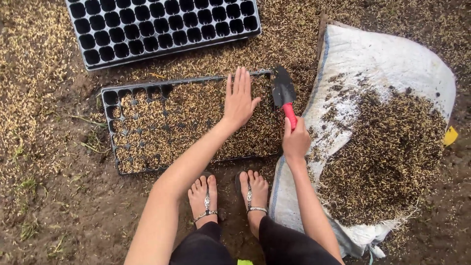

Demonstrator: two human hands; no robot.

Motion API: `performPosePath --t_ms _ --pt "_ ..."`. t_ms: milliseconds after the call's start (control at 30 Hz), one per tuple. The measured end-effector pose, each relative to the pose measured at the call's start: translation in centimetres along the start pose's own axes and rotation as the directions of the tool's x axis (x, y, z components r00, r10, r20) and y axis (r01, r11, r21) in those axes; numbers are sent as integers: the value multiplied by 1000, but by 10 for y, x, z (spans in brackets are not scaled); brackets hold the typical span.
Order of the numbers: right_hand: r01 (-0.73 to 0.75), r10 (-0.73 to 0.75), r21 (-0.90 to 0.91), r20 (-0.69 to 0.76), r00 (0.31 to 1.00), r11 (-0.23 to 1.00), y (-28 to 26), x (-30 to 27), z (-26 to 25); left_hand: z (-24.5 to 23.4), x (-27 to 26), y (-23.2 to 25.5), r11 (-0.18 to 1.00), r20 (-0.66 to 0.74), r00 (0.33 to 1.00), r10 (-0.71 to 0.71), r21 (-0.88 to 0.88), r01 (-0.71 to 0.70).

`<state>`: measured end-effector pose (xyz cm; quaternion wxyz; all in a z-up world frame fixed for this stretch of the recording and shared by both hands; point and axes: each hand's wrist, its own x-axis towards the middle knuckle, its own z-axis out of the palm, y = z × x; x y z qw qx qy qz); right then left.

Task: The person scoops soil from a white sack using a small red trowel and fills the cells of a black seedling tray. They use their hands to spread and level the soil within the tray, repeating the process to fill multiple cells.

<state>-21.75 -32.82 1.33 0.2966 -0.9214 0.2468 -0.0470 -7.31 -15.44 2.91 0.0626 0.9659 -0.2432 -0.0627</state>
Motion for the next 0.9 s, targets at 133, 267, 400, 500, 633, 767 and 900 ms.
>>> performPosePath --t_ms 133,267,400,500,633,767,900 --pt "-20 20 -14 -4 1000 1000 22 -16 9 7 -9 18 999 59 998 -10 46 7" --pt "-39 40 22 -11 999 999 25 -30 13 20 12 36 997 53 996 -67 28 66" --pt "-58 61 95 -26 998 994 4 -40 0 25 34 39 1000 0 1000 -11 27 11" --pt "-85 92 128 -47 995 988 1 -48 -5 28 39 33 994 -77 996 45 -99 -52" --pt "-124 127 149 -14 992 981 12 -67 -14 6 16 18 985 -110 994 -3 -170 -16" --pt "-190 177 211 78 981 959 4 -92 -26 -7 -40 13 995 -95 995 37 -92 -45" --pt "-248 233 228 92 968 941 18 -115 -26 -7 -83 24 996 65 996 68 -61 -64"
